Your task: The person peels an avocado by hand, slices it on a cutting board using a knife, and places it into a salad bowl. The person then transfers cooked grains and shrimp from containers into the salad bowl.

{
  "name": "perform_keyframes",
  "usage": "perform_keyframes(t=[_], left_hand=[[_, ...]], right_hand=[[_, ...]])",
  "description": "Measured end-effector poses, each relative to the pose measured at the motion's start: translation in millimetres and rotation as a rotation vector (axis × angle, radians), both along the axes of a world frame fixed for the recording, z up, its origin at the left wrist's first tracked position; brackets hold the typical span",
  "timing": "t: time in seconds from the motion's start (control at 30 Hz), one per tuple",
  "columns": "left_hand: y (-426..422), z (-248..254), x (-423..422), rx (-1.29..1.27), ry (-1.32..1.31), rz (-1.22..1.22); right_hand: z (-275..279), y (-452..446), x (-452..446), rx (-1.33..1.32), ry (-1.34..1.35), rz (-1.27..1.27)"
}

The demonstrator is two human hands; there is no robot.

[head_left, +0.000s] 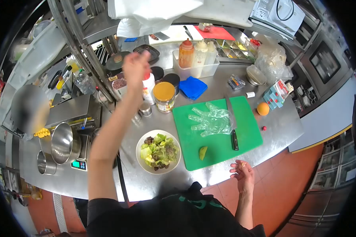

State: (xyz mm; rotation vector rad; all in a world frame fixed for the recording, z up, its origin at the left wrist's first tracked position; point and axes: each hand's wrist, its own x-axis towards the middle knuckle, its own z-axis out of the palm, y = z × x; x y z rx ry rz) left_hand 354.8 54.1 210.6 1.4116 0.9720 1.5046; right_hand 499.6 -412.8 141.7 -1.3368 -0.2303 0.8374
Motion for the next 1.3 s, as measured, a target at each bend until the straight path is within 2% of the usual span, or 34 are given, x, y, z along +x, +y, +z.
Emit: perform_keyframes(t=[0.07,0.17,0.2,0.27,0.3,0.33,0.4,0.43,0.47,0.53,0.57,0.6,0.63,0.67,0.77,0.8,0.83,0.87,0.9,0.97,1.03,1.13,1.17,1.23,1.3], left_hand=[[25.3,61.3,-8.8,-0.047,-0.271,-0.017],[25.9,99.0,-11.8,-0.044,-0.360,-0.156],[21.0,91.2,-14.5,-0.057,-0.358,-0.149],[-9.6,69.8,-19.3,0.227,0.193,0.081],[-36.2,43.6,-18.9,0.306,0.041,0.033],[-59.7,11.9,-28.0,0.129,0.145,-0.141],[-138.2,-40.3,-37.2,0.288,0.327,-0.121],[-173.1,-40.3,-35.8,0.268,0.343,-0.120],[-202.8,-27.6,-30.6,0.247,0.416,0.058],[-207.3,-24.6,-42.5,0.128,0.323,0.091],[-194.8,-31.0,-62.3,0.026,0.159,-0.064],[-179.0,-22.7,-68.5,-0.126,0.168,-0.037],[-156.6,-17.4,-73.4,-0.096,-0.037,-0.094],[-136.1,1.4,-70.6,-0.171,-0.227,-0.117],[-70.7,65.2,-54.9,-0.175,-0.333,-0.235],[-48.3,80.2,-46.9,-0.130,-0.280,-0.226],[-42.2,96.2,-34.0,-0.061,-0.144,-0.056],[-3.1,96.7,-33.4,0.088,0.072,-0.041],[11.2,99.1,-22.2,0.156,-0.031,-0.030],[67.1,96.7,-13.2,0.118,0.010,0.247],[85.5,108.9,-5.8,0.083,-0.478,0.022],[40.6,113.1,3.4,-0.074,-0.351,-0.117],[34.4,104.0,13.8,-0.080,0.152,0.232],[11.7,53.5,9.1,0.579,0.442,0.470],[-77.7,61.1,9.4,0.544,0.566,0.307]], right_hand=[[3.6,12.3,-1.3,0.002,-0.007,0.005],[7.5,34.0,-8.3,-0.034,-0.019,0.035],[6.9,42.6,-8.9,-0.025,-0.017,0.075],[-1.2,54.6,-2.3,0.022,-0.018,0.184],[2.6,62.5,-0.8,0.049,-0.058,0.223],[6.9,72.4,-1.0,0.077,-0.093,0.256],[28.5,92.0,-3.7,0.229,-0.112,0.353],[31.3,98.3,-6.4,0.215,-0.092,0.359],[34.8,108.1,-7.6,0.304,-0.060,0.426],[37.9,119.6,-6.2,0.424,-0.024,0.539],[38.0,122.0,-7.6,0.451,0.031,0.597],[38.2,123.7,-8.1,0.478,0.083,0.653],[38.2,123.1,-6.3,0.495,0.080,0.680],[36.1,117.6,-3.9,0.474,0.083,0.693],[26.3,92.5,6.6,0.446,0.074,0.663],[23.6,81.0,10.7,0.425,0.084,0.607],[20.9,68.2,13.9,0.403,0.095,0.548],[20.9,54.3,17.9,0.381,0.104,0.487],[17.2,39.2,24.4,0.390,0.093,0.472],[5.6,8.6,38.9,0.314,0.094,0.311],[-6.0,-24.9,50.0,0.280,0.090,0.202],[-16.2,-60.3,56.8,0.203,0.111,0.017],[-20.8,-69.4,57.8,0.198,0.132,-0.018],[-27.9,-75.5,59.1,0.183,0.133,-0.027],[-36.9,-66.4,59.6,0.196,0.108,-0.007]])
